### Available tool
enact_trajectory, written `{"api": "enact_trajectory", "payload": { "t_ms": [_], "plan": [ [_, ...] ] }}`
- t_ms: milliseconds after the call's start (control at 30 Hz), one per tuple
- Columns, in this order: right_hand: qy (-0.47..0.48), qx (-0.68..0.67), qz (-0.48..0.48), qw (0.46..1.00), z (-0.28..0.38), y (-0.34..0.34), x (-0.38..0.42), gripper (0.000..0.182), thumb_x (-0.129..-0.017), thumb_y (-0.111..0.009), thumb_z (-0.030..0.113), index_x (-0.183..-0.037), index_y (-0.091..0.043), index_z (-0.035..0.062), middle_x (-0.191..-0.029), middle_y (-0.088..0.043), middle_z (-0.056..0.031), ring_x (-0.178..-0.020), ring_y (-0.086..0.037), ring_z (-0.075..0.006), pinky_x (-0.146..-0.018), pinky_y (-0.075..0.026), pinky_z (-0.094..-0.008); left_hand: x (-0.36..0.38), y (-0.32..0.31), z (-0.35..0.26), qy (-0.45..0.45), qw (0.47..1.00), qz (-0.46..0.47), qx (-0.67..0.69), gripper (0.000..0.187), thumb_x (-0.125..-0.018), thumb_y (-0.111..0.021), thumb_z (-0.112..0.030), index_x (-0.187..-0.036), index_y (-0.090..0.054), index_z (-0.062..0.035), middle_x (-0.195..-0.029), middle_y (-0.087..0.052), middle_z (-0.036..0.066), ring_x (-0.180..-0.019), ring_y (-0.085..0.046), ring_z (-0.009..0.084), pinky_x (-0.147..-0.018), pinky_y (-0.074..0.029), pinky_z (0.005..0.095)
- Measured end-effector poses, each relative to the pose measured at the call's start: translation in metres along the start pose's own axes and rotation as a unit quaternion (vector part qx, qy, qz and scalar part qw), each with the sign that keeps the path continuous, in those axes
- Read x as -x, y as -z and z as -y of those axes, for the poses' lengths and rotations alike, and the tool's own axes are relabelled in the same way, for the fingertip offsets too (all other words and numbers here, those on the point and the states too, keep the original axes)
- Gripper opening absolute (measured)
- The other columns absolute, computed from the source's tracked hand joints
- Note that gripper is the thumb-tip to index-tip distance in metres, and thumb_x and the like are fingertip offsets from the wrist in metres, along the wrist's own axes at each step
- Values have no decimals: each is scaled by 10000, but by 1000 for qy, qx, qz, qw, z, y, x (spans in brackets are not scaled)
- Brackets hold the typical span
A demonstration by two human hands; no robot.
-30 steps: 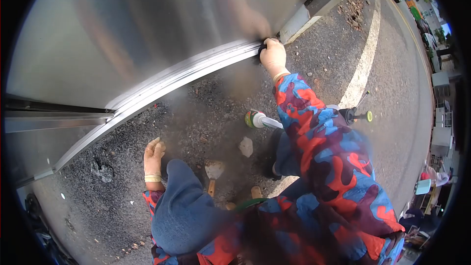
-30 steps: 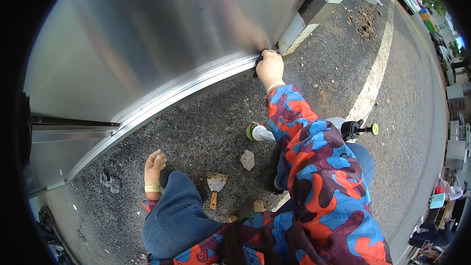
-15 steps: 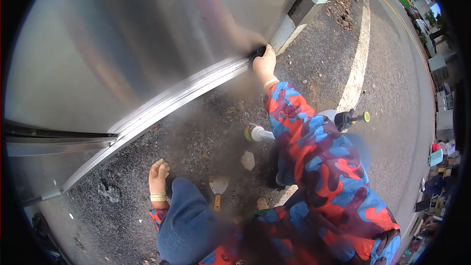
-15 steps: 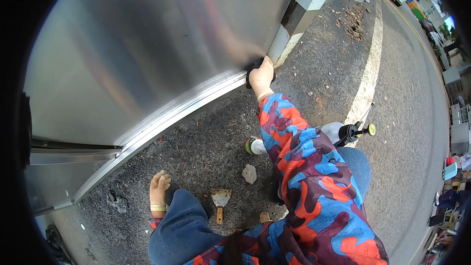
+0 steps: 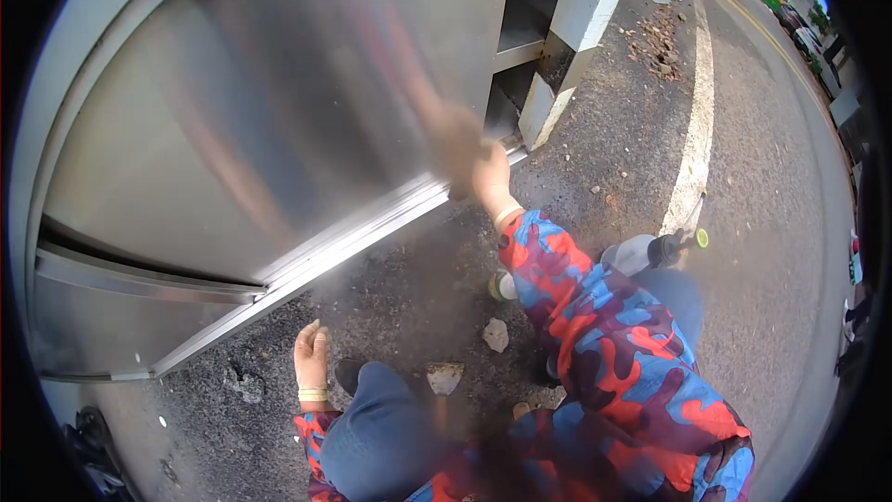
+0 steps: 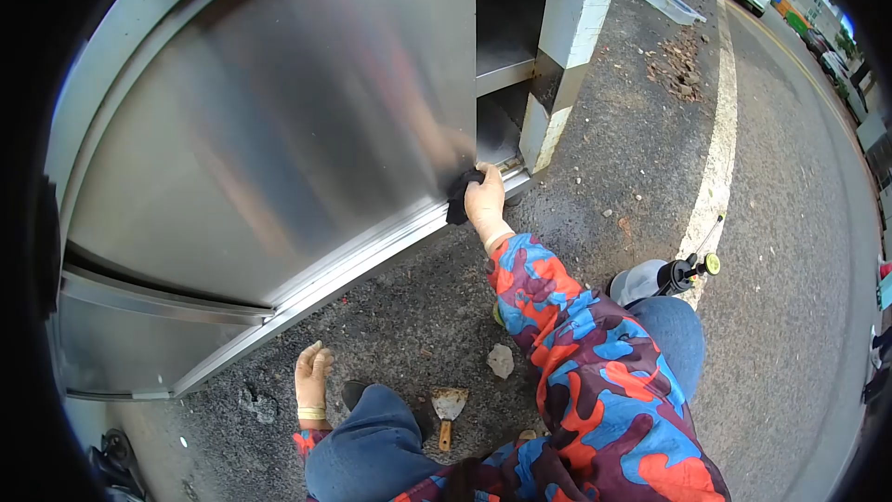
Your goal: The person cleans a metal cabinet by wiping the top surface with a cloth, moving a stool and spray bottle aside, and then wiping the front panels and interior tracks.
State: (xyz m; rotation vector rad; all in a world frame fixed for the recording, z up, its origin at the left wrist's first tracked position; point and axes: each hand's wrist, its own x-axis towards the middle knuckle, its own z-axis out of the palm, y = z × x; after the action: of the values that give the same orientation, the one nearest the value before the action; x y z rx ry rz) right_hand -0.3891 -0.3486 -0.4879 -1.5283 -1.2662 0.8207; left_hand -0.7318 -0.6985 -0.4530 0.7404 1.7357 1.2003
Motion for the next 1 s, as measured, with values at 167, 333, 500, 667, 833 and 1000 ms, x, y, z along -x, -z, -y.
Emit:
{"api": "enact_trajectory", "payload": {
  "t_ms": [167,333,500,667,833,1000],
  "plan": [
    [198,-32,-206,958,121,25,9,363,-792,-512,23,-1149,-558,-32,-1117,-585,-213,-1107,-522,-364,-983,-401,-401,-8,38,-80,-180,982,-40,-37,339,-973,-535,-140,-1286,-499,-15,-1143,-624,87,-1043,-595,161,-887,-479,275],
    [356,-151,-274,881,281,80,-16,358,-800,-490,54,-1141,-560,-26,-1112,-587,-198,-1084,-531,-353,-971,-402,-403,15,34,-142,-203,978,-32,-25,305,-961,-536,-78,-1251,-504,11,-1147,-609,101,-1037,-581,164,-931,-464,288],
    [327,-256,-399,818,377,85,-46,337,-769,-560,64,-1077,-462,-33,-1068,-526,-220,-1044,-493,-395,-944,-375,-433,24,35,-133,-168,984,0,-60,304,-953,-546,-62,-1246,-513,11,-1113,-614,94,-1000,-586,161,-919,-470,286],
    [326,-102,-366,866,306,63,-31,412,-764,-556,48,-1172,-510,15,-1145,-553,-210,-1088,-519,-392,-950,-405,-430,37,27,-111,-129,991,17,-35,303,-939,-561,-48,-1231,-517,20,-1091,-630,106,-953,-596,153,-868,-475,264],
    [169,-177,-307,920,206,43,-41,220,-855,-500,41,-1048,-594,-9,-988,-637,-198,-956,-593,-379,-871,-450,-406,51,22,-116,-122,991,31,-47,299,-928,-578,-48,-1218,-536,14,-1080,-635,101,-951,-591,149,-886,-468,267],
    [202,-188,-252,928,300,76,-43,277,-856,-544,68,-1123,-558,-8,-1119,-571,-216,-1107,-517,-371,-959,-397,-416,58,24,-132,-132,990,30,-45,299,-927,-584,-58,-1214,-536,15,-1080,-639,107,-967,-591,151,-892,-463,269]
  ]
}}
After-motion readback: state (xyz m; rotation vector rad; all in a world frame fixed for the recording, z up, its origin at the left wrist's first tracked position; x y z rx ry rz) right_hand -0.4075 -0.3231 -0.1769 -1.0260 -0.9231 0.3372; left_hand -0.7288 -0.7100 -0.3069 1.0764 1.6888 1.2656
